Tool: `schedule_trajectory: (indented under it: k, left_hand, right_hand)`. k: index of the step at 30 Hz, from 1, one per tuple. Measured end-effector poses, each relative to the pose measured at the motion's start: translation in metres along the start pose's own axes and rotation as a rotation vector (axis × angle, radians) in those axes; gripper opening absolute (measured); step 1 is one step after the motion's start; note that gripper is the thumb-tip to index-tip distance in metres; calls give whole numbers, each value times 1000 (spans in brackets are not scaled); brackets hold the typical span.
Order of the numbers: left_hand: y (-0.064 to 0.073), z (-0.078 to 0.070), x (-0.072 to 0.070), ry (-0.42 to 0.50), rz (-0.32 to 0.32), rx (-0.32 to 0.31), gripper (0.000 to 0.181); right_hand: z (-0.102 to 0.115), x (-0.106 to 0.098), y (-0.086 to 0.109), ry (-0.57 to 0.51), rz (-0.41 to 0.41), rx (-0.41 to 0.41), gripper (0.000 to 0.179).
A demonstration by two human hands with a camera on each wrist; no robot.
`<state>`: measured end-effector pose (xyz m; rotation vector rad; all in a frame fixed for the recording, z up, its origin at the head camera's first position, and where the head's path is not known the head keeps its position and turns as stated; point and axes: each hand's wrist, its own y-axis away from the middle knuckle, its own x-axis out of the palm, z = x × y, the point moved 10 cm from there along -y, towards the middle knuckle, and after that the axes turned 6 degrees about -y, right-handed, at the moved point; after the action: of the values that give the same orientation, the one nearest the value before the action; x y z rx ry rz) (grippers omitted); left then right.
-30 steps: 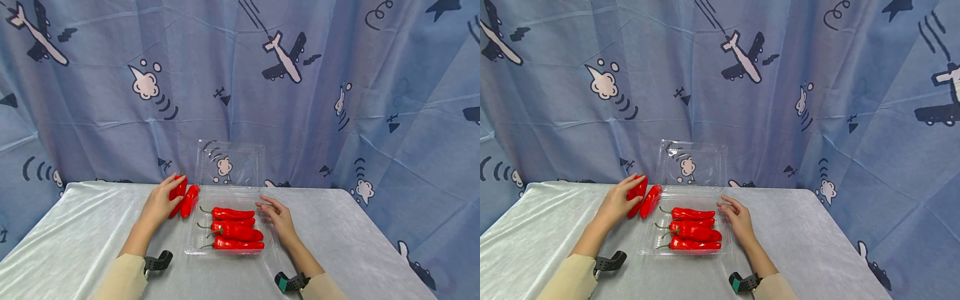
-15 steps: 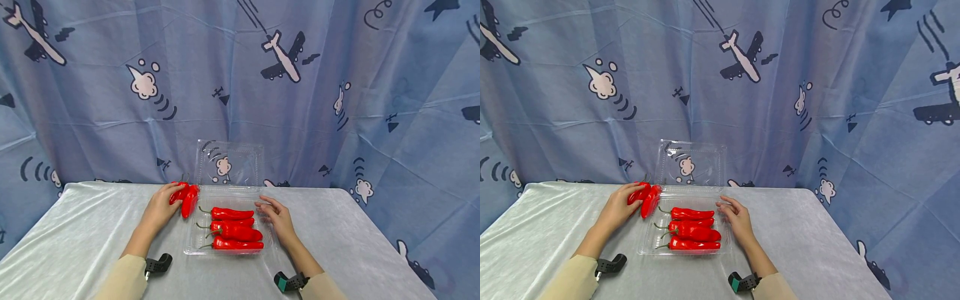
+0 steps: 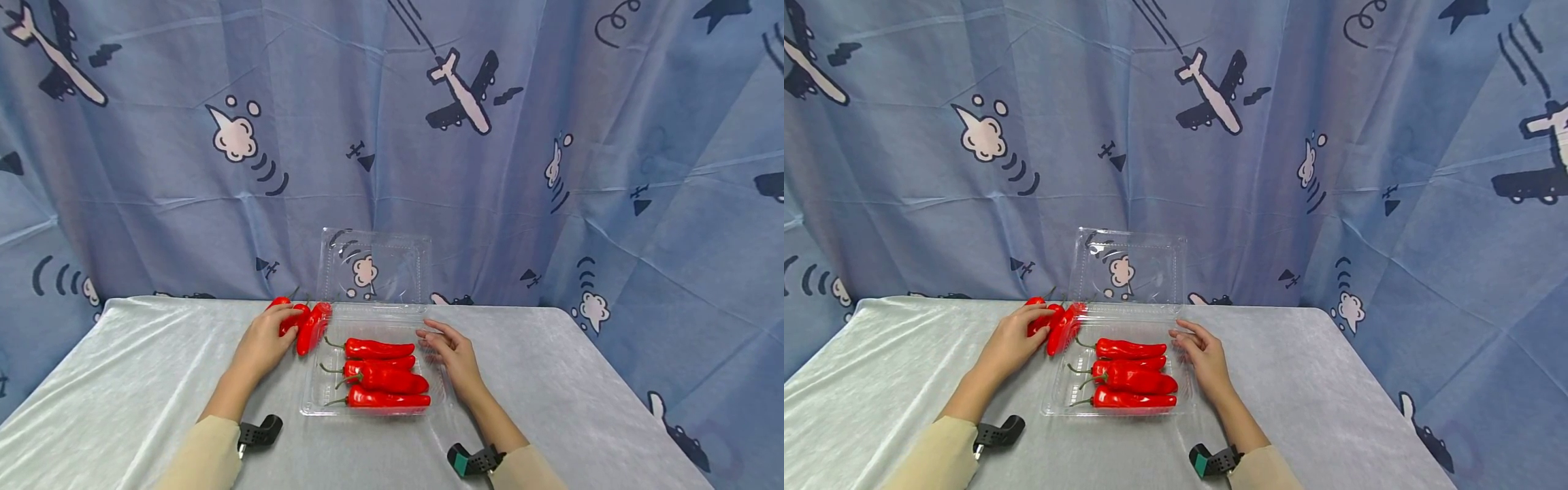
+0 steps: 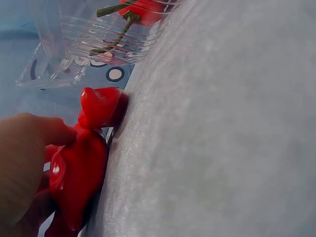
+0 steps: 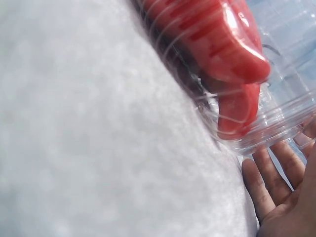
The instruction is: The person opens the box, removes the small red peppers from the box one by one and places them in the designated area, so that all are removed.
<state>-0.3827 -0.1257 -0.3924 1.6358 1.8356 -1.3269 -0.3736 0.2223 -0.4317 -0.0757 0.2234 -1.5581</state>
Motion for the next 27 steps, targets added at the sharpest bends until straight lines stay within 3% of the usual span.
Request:
schedule_trajectory:
  k: [15, 27]
  left_hand:
    - [1, -3, -6, -32, -72, 21, 22]
    - [-1, -7, -11, -85, -83, 10, 23]
  right_hand:
    - [-1, 0, 0, 1, -8, 6, 39]
    - [-1, 0, 0, 9, -4, 3, 38]
